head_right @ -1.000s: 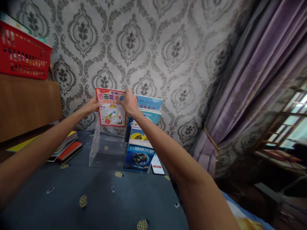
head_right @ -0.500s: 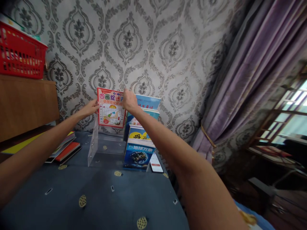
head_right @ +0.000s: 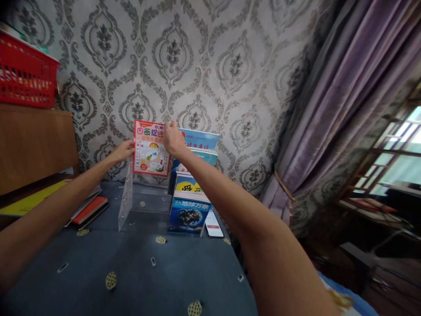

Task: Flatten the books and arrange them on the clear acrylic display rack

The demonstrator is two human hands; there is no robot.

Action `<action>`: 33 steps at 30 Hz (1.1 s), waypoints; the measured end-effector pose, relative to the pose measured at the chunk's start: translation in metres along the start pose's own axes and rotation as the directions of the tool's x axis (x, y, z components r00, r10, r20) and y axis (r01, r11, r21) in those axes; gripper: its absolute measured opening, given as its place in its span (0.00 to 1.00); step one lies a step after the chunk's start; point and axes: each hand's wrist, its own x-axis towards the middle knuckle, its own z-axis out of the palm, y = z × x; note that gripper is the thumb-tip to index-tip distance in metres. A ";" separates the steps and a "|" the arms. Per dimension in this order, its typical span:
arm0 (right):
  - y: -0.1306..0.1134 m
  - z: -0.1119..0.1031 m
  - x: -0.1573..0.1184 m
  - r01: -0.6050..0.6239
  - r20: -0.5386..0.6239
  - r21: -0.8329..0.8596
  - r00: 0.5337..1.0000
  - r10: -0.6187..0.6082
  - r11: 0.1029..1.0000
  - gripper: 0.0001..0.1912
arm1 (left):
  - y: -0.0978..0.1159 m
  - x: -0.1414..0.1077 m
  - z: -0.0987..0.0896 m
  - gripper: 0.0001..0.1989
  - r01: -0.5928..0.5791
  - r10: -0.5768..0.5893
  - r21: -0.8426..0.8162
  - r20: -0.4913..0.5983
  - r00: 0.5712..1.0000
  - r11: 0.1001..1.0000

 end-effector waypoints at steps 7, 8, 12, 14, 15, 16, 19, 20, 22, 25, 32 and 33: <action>-0.011 0.011 -0.038 0.183 0.158 -0.056 0.972 -0.172 0.981 0.20 | -0.006 0.003 0.004 0.09 0.038 -0.036 0.054 -0.036 0.999 0.998; -0.014 0.014 -0.045 0.236 0.206 -0.061 0.954 -0.219 0.970 0.19 | -0.007 0.003 0.005 0.09 0.043 -0.040 0.060 -0.041 0.998 0.997; -0.027 0.029 -0.073 0.462 0.306 -0.048 0.851 -0.427 0.886 0.17 | -0.008 0.004 0.008 0.08 0.054 -0.049 0.089 -0.065 0.997 0.995; -0.032 0.036 -0.082 0.508 0.326 -0.046 0.821 -0.468 0.860 0.18 | -0.008 0.003 0.010 0.08 0.054 -0.046 0.107 -0.074 0.996 0.993; -0.034 0.039 -0.086 0.514 0.335 -0.044 0.815 -0.472 0.857 0.17 | -0.008 0.002 0.010 0.08 0.053 -0.044 0.116 -0.076 0.996 0.992; -0.035 0.043 -0.088 0.512 0.343 -0.042 0.814 -0.469 0.858 0.16 | -0.008 0.001 0.011 0.08 0.051 -0.041 0.125 -0.078 0.996 0.991; -0.035 0.050 -0.094 0.488 0.355 -0.027 0.820 -0.448 0.872 0.15 | -0.009 -0.003 0.013 0.09 0.047 -0.034 0.156 -0.080 0.996 0.987; -0.036 0.052 -0.096 0.481 0.362 -0.018 0.820 -0.443 0.876 0.15 | -0.009 -0.005 0.014 0.10 0.048 -0.034 0.168 -0.084 0.996 0.985; -0.037 0.054 -0.103 0.474 0.372 0.013 0.815 -0.444 0.880 0.15 | -0.010 -0.010 0.014 0.12 0.058 -0.038 0.199 -0.104 0.994 0.978; -0.045 0.057 -0.124 0.481 0.363 0.086 0.801 -0.477 0.873 0.14 | -0.015 -0.029 0.010 0.16 0.083 -0.046 0.254 -0.151 0.988 0.964; -0.051 0.081 -0.209 0.495 0.320 0.323 0.745 -0.585 0.807 0.14 | -0.034 -0.129 -0.026 0.17 0.173 -0.101 0.458 -0.177 0.979 0.872; -0.049 0.086 -0.221 0.481 0.320 0.340 0.749 -0.581 0.808 0.13 | -0.037 -0.145 -0.035 0.17 0.197 -0.124 0.497 -0.176 0.976 0.845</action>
